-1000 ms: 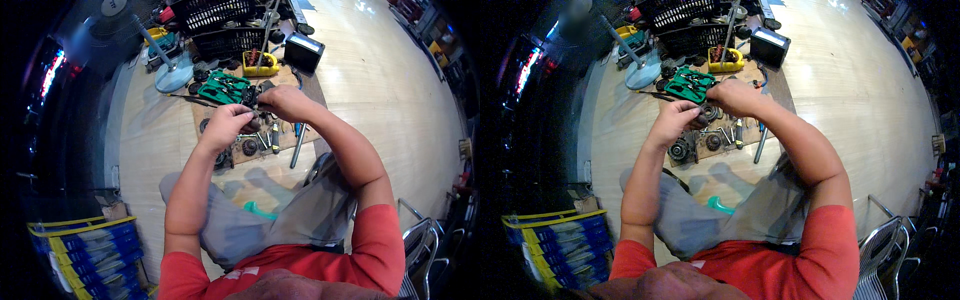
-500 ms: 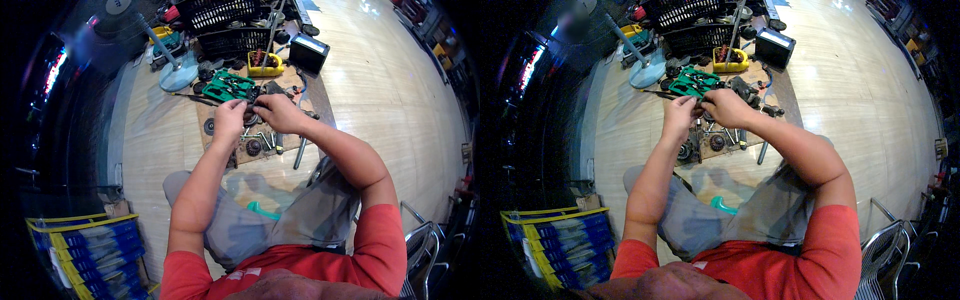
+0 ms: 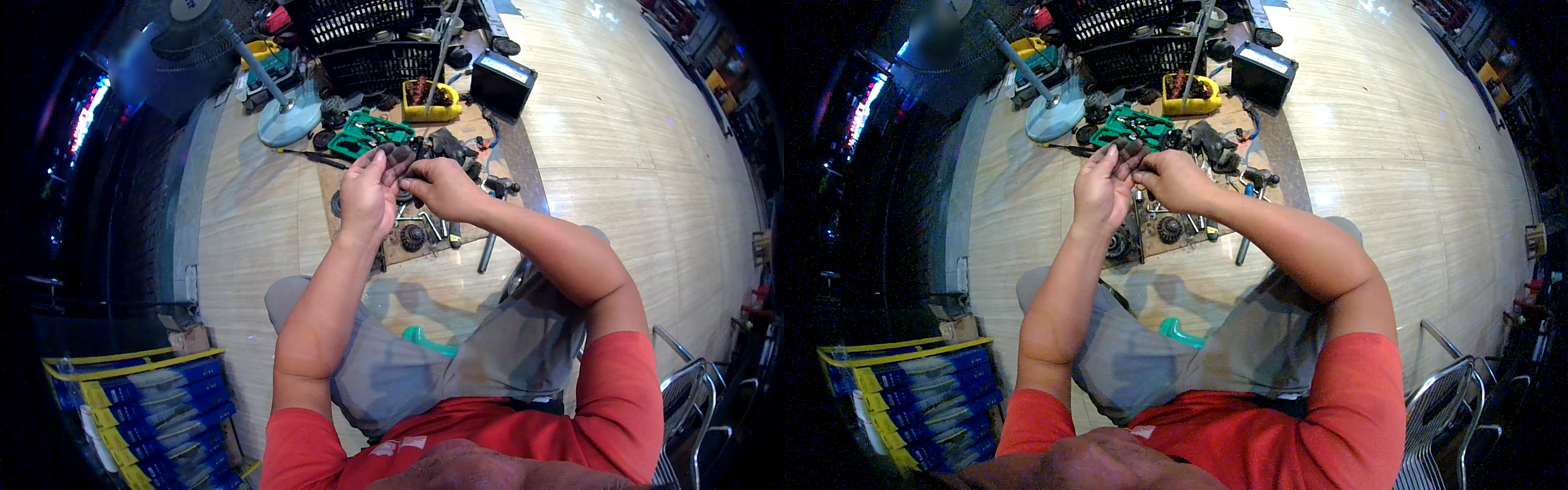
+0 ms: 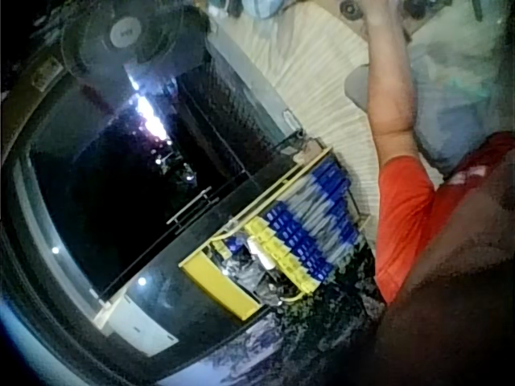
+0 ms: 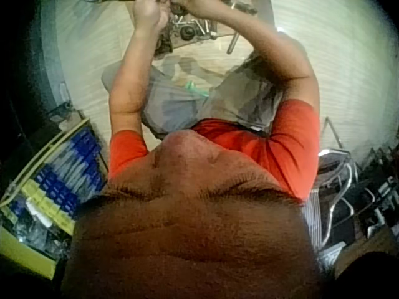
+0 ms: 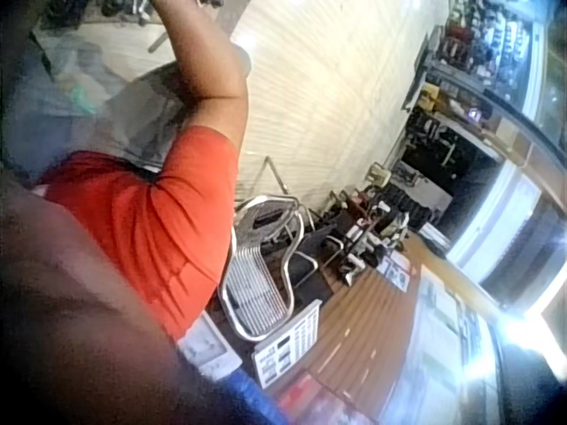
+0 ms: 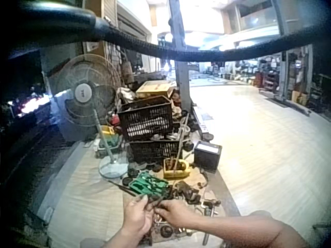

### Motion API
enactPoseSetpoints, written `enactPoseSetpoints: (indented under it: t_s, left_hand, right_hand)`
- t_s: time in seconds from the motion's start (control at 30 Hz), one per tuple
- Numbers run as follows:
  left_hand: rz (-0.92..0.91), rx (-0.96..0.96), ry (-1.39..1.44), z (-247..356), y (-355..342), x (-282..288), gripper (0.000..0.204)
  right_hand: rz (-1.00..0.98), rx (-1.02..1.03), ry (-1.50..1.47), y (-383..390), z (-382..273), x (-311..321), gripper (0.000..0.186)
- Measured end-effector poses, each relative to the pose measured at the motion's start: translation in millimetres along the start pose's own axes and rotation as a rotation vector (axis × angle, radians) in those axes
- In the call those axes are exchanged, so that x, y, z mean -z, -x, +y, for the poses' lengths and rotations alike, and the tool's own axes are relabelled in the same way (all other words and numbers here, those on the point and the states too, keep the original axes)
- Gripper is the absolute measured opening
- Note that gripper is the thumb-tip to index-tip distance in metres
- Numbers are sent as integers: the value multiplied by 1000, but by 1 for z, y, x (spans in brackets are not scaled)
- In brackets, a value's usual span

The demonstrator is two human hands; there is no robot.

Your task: The person uses pliers and a screwdriver to disassemble a mechanical motor assembly, prying off small components and manipulating internal wire connections.

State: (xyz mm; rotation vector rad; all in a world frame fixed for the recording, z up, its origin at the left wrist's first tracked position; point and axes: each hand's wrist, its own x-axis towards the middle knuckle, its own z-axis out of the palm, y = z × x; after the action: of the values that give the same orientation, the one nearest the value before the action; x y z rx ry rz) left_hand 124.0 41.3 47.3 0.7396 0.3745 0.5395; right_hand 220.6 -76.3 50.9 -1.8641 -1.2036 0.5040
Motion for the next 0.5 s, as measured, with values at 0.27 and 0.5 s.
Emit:
enactPoseSetpoints:
  t_s: [0.27, 0.5]
  left_hand:
    - [38, -41, -5, 12, -5, 8, 14]
    - [124, -70, 74, 22, -10, 6, 16]
  right_hand:
    - [4, 81, -20, -5, -11, 2, 20]
    - [3, 56, -25, -6, -4, -2, 23]
